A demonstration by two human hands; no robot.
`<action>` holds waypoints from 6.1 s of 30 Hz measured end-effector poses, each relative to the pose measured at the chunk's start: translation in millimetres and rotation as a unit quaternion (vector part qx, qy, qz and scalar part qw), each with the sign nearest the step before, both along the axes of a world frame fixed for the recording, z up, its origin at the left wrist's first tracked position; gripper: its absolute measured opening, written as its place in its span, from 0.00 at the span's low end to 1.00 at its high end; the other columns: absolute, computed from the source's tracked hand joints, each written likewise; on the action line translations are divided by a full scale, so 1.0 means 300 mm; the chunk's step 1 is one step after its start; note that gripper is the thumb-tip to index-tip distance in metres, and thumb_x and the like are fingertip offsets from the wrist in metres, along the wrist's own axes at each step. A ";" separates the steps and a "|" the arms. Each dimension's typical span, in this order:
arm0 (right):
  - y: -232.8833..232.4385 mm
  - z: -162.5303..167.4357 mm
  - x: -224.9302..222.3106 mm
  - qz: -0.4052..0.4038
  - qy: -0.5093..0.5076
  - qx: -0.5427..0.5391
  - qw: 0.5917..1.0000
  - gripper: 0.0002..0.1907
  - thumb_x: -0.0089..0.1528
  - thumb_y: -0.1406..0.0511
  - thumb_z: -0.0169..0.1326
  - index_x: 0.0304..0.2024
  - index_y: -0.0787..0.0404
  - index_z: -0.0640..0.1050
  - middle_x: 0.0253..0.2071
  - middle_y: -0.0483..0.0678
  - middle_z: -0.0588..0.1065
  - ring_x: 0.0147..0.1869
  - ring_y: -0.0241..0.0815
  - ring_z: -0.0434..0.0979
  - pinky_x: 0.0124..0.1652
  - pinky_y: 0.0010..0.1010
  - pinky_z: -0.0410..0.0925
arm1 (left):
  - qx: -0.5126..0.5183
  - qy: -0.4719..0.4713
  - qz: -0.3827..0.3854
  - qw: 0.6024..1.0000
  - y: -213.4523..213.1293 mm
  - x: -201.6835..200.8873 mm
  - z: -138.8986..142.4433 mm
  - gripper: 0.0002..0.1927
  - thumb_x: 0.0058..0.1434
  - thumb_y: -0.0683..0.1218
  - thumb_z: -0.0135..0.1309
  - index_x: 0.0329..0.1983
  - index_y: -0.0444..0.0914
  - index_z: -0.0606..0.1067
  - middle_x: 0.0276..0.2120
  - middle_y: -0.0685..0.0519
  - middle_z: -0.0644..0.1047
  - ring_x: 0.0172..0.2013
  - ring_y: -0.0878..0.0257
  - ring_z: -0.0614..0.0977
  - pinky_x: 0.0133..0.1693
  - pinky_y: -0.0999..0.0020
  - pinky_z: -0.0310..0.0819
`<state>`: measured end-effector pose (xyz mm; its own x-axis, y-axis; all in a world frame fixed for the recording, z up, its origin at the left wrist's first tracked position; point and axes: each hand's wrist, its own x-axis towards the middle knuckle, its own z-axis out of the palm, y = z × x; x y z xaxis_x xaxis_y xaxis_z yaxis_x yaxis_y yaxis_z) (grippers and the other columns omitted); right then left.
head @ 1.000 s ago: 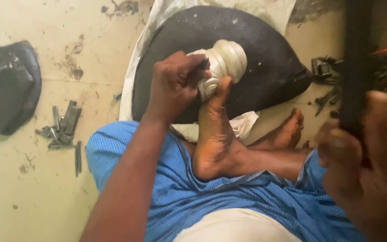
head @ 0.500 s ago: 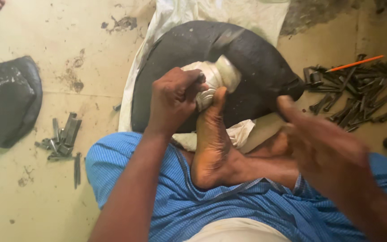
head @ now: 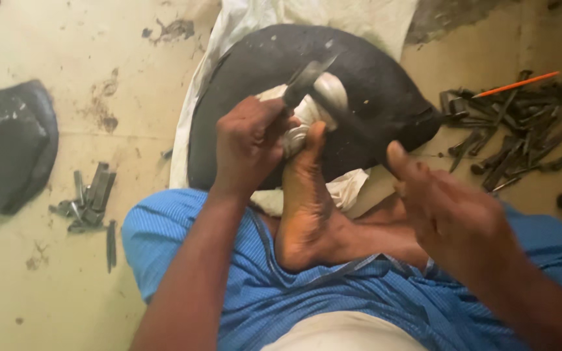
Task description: The person sits on the floor and uses a chisel and hammer to carve decorative patterns into a white ceramic pot. They hold the pot with their left hand and foot, striking the chisel with a hammer in their right hand to create grooves and details on the pot's surface.
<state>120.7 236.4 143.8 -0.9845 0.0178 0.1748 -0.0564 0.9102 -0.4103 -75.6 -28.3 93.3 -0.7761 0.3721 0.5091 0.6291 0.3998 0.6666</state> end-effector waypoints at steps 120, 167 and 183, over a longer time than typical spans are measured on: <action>-0.055 0.112 -0.125 -0.007 0.079 -0.015 0.997 0.24 0.64 0.71 0.58 0.63 0.68 0.77 0.26 0.50 0.75 0.25 0.38 0.72 0.26 0.36 0.68 | -0.018 -0.035 0.054 0.998 0.055 -0.013 0.024 0.14 0.56 0.33 0.58 0.45 0.38 0.78 0.31 0.48 0.80 0.34 0.51 0.83 0.37 0.56 0.75; -0.081 0.109 -0.072 -0.030 0.129 -0.093 0.987 0.27 0.67 0.73 0.55 0.68 0.61 0.68 0.33 0.51 0.76 0.29 0.40 0.74 0.33 0.30 0.69 | -0.046 -0.018 -0.043 0.998 0.018 -0.055 0.025 0.06 0.61 0.40 0.59 0.42 0.38 0.77 0.28 0.46 0.76 0.30 0.48 0.80 0.32 0.55 0.71; -0.070 0.124 0.006 -0.096 0.092 0.032 0.991 0.27 0.67 0.66 0.54 0.68 0.65 0.70 0.26 0.54 0.71 0.27 0.45 0.70 0.30 0.35 0.67 | -0.043 -0.017 -0.080 0.996 0.009 -0.080 0.031 0.09 0.58 0.37 0.59 0.42 0.37 0.77 0.29 0.45 0.77 0.32 0.48 0.81 0.34 0.56 0.73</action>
